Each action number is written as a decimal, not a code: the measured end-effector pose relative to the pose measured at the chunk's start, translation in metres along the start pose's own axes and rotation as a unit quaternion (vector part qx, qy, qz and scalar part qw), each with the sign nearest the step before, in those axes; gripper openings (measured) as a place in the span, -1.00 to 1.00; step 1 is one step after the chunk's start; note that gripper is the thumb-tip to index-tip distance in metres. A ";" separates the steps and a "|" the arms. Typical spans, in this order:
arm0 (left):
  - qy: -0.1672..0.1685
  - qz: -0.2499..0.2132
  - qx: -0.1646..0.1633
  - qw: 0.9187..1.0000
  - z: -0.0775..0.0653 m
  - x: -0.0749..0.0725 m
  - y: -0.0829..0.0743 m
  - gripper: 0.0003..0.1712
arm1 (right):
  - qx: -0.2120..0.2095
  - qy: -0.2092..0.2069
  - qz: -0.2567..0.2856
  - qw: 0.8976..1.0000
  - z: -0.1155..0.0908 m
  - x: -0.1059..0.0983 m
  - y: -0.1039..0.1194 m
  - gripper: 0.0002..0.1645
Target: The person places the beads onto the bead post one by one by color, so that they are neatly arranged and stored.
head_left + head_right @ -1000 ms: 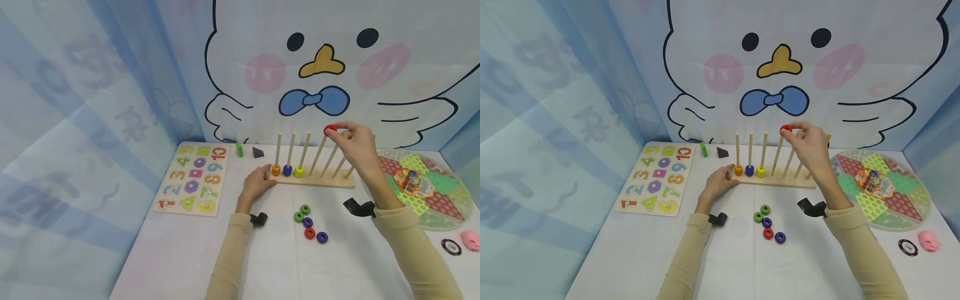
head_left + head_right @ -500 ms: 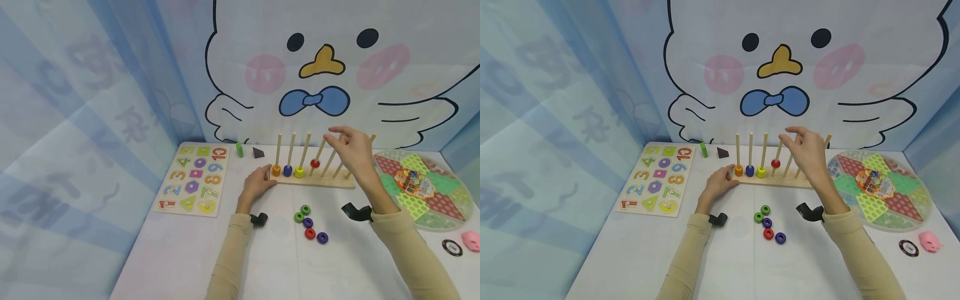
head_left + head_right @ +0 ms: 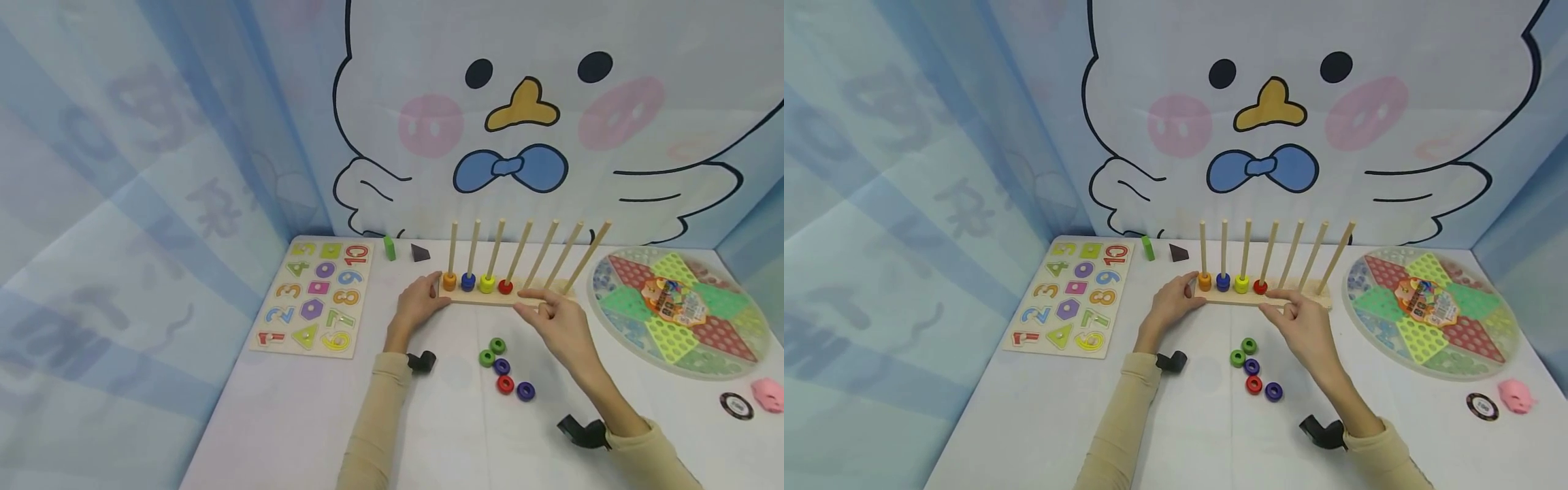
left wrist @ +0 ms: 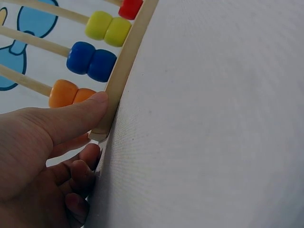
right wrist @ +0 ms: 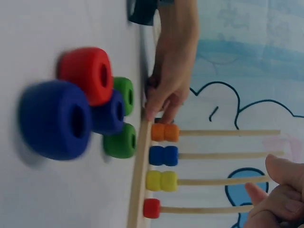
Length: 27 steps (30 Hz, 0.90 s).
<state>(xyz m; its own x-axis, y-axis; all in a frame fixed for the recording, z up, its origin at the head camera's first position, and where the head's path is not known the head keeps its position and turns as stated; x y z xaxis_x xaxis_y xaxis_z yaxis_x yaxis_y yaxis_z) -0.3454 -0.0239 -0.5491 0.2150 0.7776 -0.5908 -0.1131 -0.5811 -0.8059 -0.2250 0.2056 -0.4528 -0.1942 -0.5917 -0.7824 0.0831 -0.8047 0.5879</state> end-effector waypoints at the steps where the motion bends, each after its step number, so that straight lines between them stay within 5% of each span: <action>1: 0.001 -0.002 0.000 1.000 0.000 0.000 0.000 -0.23 | 0.005 0.010 -0.002 1.000 -0.006 0.005 -0.003 -0.49; 12: 0.004 0.008 0.002 1.000 0.002 0.000 0.003 -0.22 | 0.036 0.112 -0.064 0.991 -0.064 0.040 -0.026 -0.47; 27: 0.005 0.008 0.001 1.000 0.003 -0.001 0.002 -0.22 | 0.026 0.125 -0.135 0.983 -0.083 0.050 -0.020 -0.49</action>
<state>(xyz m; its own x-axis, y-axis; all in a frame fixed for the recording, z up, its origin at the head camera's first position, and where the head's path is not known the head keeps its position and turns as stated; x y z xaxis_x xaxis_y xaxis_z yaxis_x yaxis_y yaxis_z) -0.3487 -0.0249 -0.5502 0.2226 0.7662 -0.6028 -0.1190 -0.5924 -0.7968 -0.1557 0.1877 -0.5207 0.0453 -0.3558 -0.9334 0.0107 -0.9342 0.3566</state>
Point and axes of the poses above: each hand's wrist, its own z-axis towards the middle knuckle, its own x-axis out of the palm, y = z × x, the point moved 5 cm from there along z, towards the middle knuckle, and after that the axes turned 15 degrees about -z, right-handed, at the moved point
